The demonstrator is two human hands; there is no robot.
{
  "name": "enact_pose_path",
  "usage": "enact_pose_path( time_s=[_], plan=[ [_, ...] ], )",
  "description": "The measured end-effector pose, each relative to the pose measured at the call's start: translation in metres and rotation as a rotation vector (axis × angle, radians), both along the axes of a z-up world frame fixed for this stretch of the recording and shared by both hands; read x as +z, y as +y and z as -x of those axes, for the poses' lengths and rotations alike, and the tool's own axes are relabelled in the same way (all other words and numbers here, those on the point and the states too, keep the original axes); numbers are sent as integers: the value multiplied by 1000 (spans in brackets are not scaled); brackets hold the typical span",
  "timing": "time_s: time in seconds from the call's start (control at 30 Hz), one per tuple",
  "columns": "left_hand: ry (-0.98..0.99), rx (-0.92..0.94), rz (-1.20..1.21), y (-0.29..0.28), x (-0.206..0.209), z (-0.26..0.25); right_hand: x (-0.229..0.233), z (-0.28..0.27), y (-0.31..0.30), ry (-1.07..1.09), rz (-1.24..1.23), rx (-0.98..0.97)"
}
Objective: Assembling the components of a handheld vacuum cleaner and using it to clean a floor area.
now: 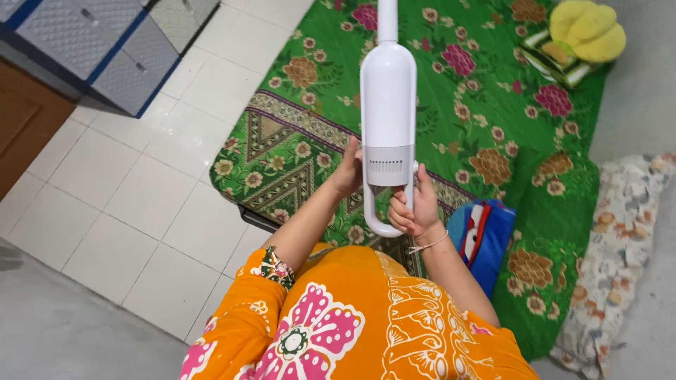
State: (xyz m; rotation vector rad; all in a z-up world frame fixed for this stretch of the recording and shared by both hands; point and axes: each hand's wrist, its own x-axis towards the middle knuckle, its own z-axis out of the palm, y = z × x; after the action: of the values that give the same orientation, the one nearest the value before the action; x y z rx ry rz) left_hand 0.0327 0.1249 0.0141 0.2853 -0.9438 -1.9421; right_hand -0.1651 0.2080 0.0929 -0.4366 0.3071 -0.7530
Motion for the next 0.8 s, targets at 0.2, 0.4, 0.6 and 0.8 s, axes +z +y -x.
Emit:
enact_pose_path(
  time_s=[0.2, 0.4, 0.6, 0.8],
  plan=[
    [-67, 58, -145, -17, -3, -72, -16, -80, -34, -39, 8, 78],
    [7, 242, -217, -35, -3, -197, -28, -205, -56, 94, 21, 70],
    [37, 263, -298, -60, -3, -315, -38, -308, -71, 186, 85, 122],
    [28, 400, -169, -58, 22, -376, -25, -378, -82, 464, 259, -1]
  ],
)
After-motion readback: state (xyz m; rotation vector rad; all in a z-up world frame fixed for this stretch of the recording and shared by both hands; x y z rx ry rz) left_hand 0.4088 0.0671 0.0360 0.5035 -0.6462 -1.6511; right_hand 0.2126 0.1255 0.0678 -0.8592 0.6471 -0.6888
